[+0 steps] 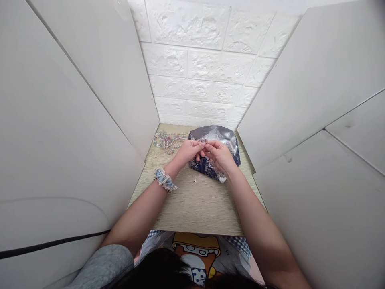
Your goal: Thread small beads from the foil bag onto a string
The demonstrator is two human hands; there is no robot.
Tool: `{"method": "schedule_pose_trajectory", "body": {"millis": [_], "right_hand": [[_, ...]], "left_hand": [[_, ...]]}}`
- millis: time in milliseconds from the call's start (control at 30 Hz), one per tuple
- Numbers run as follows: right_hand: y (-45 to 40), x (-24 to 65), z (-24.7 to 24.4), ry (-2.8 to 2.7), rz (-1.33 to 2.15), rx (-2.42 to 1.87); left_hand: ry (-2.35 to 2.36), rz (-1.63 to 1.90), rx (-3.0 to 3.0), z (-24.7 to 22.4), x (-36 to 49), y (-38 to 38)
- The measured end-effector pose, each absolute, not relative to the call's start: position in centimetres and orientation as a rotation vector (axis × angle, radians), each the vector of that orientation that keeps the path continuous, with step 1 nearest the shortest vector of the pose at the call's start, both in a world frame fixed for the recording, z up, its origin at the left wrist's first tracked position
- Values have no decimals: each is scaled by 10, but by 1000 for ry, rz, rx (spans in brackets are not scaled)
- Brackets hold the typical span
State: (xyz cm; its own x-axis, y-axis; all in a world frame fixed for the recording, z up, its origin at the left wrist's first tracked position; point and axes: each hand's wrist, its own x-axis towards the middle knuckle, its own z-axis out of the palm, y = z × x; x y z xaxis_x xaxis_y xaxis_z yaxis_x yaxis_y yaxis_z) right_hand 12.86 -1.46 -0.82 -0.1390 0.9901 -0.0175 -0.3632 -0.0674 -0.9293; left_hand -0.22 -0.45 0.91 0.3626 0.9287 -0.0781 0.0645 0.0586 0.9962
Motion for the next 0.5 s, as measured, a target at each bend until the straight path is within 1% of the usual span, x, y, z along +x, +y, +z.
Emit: {"method": "schedule_pose_trajectory", "body": {"millis": [167,367,500], "right_hand": [[-15,134,-6,-1197,1331,-980],[-16,136,-1,-1413,971,-1178],[-18,138,7,-1541,865,-1153]], "left_hand": [[925,834,1286,9,-5,-5],[976,824,1324,11,-5,-4],[853,802,1208,10,-4,-5]]}}
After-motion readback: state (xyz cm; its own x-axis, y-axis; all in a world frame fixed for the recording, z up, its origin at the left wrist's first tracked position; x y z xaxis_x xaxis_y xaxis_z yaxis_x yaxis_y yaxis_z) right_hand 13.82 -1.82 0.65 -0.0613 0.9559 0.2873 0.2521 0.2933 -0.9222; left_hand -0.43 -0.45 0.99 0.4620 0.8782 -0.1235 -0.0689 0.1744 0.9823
